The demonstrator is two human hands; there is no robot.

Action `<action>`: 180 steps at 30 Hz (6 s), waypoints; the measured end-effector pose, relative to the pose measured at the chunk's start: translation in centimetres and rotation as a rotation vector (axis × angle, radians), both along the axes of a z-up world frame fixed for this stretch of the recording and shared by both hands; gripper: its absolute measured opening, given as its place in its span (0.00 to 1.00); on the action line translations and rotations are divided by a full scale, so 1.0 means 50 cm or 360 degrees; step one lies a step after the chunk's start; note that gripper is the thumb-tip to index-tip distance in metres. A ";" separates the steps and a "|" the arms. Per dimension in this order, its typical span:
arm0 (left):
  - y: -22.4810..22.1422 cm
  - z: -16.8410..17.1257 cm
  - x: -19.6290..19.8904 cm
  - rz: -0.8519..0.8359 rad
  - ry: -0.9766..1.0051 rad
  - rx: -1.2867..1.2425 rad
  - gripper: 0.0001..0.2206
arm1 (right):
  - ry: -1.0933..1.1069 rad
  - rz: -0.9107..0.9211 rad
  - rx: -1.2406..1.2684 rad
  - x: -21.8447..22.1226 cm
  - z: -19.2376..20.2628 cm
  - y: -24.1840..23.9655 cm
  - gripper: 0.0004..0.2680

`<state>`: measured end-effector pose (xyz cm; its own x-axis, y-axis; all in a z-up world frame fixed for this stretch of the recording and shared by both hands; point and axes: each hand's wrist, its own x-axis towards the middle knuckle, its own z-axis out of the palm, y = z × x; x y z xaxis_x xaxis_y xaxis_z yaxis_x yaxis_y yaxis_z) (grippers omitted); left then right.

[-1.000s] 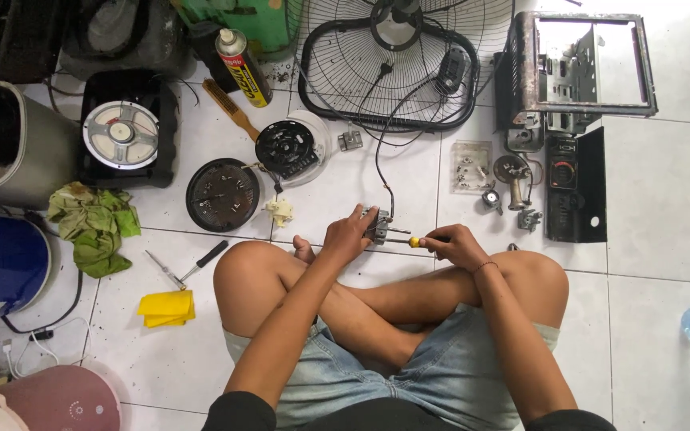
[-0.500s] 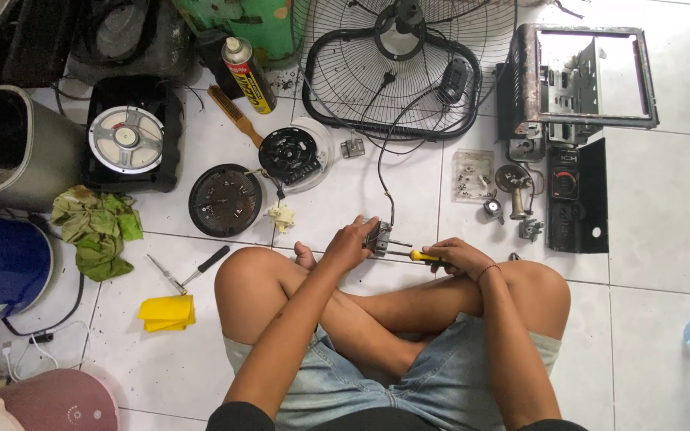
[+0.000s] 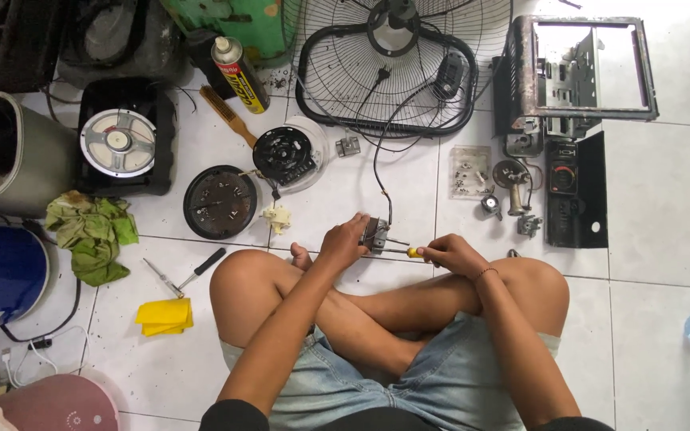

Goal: Disassembling a stator assembly from a small electric motor using a manual screwdriver while sitting on the floor.

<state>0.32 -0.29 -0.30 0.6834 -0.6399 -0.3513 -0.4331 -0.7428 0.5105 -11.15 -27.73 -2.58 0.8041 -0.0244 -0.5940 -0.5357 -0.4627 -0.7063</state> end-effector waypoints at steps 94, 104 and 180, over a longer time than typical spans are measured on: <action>0.016 -0.059 0.016 0.0223 0.0244 -0.0097 0.44 | 0.0169 -0.0628 0.0465 -0.003 -0.001 -0.012 0.15; 0.011 -0.061 0.020 0.0194 0.0233 -0.0034 0.44 | 0.0085 -0.0583 0.0459 0.000 0.020 -0.007 0.11; 0.005 -0.042 0.015 0.0175 0.0153 -0.0085 0.39 | -0.0070 -0.0665 0.0252 0.000 0.019 -0.003 0.11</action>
<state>1.08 -0.04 -2.41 0.7153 -0.5826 -0.3859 -0.2977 -0.7537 0.5859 -11.14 -27.88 -1.62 0.7691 -0.2640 -0.5821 -0.6217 -0.0976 -0.7771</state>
